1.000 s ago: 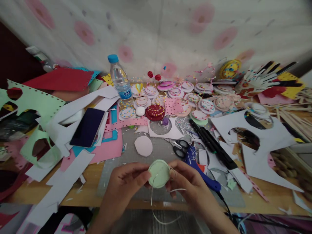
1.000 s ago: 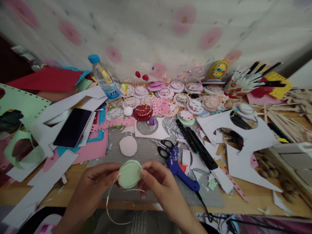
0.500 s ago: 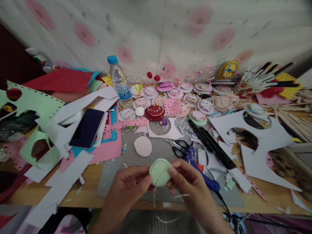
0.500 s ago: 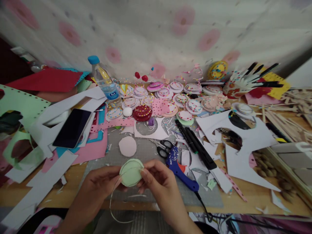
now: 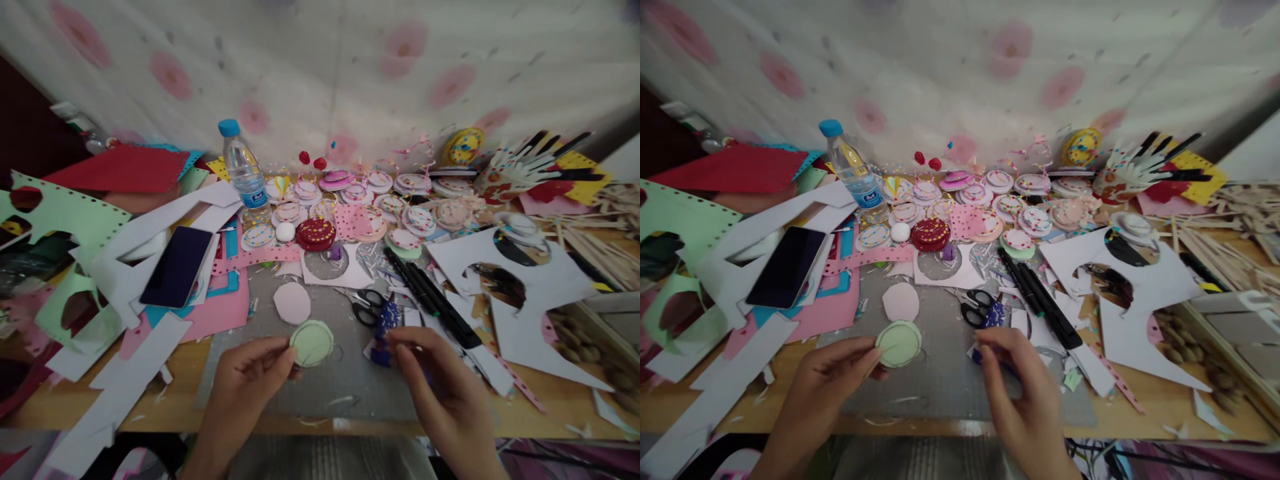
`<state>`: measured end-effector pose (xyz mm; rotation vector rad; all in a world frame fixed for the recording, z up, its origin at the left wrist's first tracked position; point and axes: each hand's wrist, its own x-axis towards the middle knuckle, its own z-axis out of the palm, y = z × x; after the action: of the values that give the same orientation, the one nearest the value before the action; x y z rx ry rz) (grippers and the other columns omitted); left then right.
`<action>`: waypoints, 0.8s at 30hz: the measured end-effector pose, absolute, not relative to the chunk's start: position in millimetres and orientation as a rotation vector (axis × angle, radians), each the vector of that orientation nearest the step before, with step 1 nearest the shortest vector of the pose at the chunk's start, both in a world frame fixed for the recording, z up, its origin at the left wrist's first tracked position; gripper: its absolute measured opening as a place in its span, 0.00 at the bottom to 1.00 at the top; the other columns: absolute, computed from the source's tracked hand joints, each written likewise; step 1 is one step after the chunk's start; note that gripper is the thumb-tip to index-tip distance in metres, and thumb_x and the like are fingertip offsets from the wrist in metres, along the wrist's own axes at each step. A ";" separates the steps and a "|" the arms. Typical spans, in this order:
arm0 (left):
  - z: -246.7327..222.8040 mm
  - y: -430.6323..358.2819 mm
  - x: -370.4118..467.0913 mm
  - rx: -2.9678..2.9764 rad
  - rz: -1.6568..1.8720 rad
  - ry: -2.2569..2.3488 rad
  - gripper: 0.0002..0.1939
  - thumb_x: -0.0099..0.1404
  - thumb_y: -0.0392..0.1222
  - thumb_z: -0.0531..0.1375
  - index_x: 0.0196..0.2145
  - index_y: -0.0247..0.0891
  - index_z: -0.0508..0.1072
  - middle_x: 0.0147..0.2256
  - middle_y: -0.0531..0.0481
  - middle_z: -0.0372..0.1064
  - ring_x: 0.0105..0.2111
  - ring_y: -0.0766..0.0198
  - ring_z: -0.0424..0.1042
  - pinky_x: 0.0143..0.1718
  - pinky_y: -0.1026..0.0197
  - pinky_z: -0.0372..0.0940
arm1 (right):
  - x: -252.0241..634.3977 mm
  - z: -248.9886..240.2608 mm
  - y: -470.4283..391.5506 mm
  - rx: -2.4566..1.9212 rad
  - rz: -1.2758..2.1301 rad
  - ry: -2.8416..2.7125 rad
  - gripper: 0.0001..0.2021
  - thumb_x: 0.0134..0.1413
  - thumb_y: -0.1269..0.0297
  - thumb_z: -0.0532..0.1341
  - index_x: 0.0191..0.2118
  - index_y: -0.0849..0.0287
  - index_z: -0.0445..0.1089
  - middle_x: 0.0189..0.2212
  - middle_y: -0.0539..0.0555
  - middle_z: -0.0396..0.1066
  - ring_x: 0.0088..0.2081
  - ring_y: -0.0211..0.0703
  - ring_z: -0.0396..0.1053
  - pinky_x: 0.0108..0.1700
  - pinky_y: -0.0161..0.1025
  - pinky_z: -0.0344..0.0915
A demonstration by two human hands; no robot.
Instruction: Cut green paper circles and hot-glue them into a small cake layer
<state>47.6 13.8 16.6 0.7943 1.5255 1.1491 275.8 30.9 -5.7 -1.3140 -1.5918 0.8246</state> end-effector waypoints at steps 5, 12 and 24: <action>6.2 19.6 32.8 1.129 1.110 1.663 0.11 0.56 0.47 0.66 0.33 0.36 0.81 0.29 0.46 0.80 0.27 0.58 0.78 0.29 0.62 0.75 | 309.2 -30.9 29.6 -1.580 0.357 -2.075 0.18 0.56 0.59 0.61 0.51 0.57 0.63 0.43 0.61 0.66 0.43 0.56 0.66 0.44 0.54 0.65; 0.0 16.2 23.4 1.626 1.022 1.822 0.11 0.65 0.42 0.59 0.42 0.40 0.79 0.41 0.45 0.78 0.40 0.58 0.77 0.44 0.59 0.72 | 320.1 -57.7 21.0 -1.666 0.211 -2.208 0.21 0.53 0.67 0.57 0.54 0.60 0.60 0.46 0.65 0.62 0.46 0.61 0.65 0.45 0.58 0.66; 7.4 17.1 30.3 1.874 1.006 1.652 0.20 0.70 0.32 0.50 0.58 0.42 0.67 0.40 0.47 0.70 0.33 0.68 0.73 0.35 0.67 0.69 | 337.1 -18.2 27.8 -1.704 0.442 -1.875 0.19 0.51 0.57 0.59 0.48 0.56 0.62 0.41 0.57 0.68 0.37 0.51 0.69 0.38 0.46 0.65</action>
<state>30.3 17.1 7.4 1.8742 1.6522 1.0062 337.1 27.8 -18.2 -1.7043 -1.8750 0.4415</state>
